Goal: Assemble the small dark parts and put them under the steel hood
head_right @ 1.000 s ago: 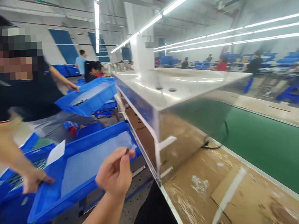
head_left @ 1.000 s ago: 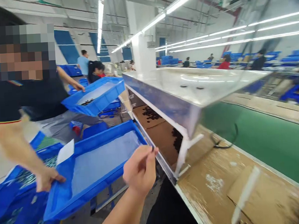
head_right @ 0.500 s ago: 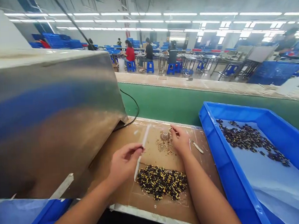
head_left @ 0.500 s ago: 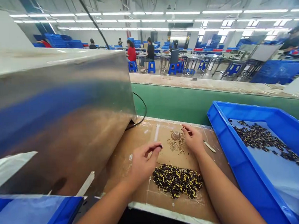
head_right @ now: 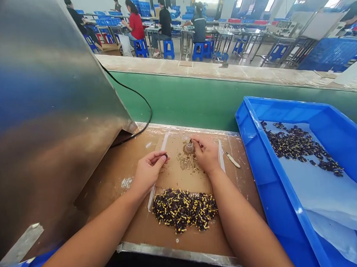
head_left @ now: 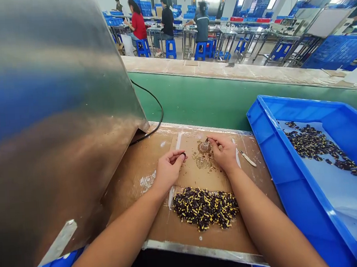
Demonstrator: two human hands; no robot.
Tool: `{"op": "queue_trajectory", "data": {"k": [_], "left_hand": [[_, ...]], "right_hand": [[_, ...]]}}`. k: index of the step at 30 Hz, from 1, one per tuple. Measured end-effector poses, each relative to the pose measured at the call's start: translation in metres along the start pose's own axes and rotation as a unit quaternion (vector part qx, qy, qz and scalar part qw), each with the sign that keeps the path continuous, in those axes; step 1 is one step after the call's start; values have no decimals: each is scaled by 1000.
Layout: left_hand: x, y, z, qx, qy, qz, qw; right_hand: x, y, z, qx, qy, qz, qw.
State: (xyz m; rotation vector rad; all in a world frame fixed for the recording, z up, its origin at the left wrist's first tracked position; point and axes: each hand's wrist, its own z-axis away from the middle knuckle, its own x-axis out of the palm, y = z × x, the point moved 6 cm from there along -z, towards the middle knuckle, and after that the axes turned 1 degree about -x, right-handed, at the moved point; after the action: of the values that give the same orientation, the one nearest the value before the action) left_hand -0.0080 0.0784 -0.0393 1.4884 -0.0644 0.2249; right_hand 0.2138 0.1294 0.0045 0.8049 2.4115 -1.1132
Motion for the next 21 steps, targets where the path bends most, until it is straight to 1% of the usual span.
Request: {"op": "queue_trajectory", "data": {"k": [8,14,21], "left_hand": [[3,1,-1,1,-9,-2,1000],[2,1,-1,4,-10,-13,1000],[3,4,2,-5,-11,-24,1000]], "right_hand": [[2,-4,1,-32,-18,33,999],[2,-6,2,-48,-14,44,998],[2,-6,2,-77,4,34,996]]}}
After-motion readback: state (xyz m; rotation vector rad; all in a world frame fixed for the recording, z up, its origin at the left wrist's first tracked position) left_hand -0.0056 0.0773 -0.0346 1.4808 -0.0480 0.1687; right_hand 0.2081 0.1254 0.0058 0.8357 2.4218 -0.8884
